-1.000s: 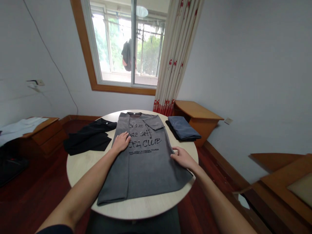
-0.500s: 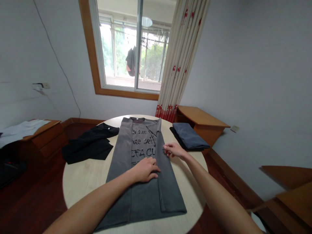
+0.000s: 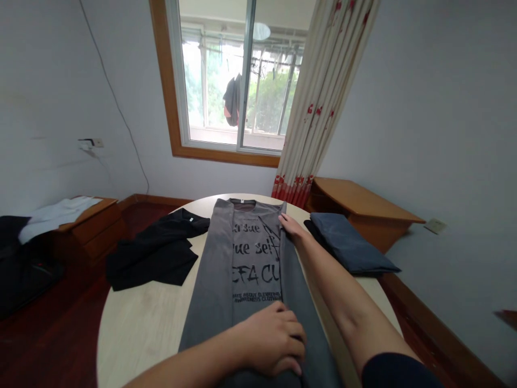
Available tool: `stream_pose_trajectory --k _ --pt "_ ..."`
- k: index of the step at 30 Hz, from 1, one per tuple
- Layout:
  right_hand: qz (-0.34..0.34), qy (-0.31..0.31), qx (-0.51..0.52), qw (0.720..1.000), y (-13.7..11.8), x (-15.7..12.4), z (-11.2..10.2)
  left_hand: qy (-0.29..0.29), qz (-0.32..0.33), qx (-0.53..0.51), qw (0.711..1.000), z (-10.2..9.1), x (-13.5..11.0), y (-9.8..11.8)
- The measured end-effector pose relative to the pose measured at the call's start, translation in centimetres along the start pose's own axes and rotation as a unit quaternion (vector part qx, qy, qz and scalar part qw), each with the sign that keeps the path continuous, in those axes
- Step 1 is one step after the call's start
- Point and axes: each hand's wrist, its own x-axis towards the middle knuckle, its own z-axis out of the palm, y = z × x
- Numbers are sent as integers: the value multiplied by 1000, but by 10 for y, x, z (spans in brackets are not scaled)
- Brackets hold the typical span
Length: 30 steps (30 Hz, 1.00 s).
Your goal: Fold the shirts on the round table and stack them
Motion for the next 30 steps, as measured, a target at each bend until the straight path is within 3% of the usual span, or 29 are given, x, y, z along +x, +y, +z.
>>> stream_pose_trajectory --k 6,17,23,26,30 --pt "-57 -12 -78 995 -18 18 15 20 8 9 1000 -5 1 5" --pt "-124 -82 -172 974 -51 23 51 -60 14 -48 997 -17 -7 0" --pt "-122 -139 -200 962 -54 13 61 -81 1 -121 989 -4 -10 -4" --pt "-117 -121 -187 968 -54 14 65 -53 -28 -145 988 -2 -10 -6" --pt "-90 -97 -213 968 -53 28 73 -5 -101 -73 992 -5 -14 -9"
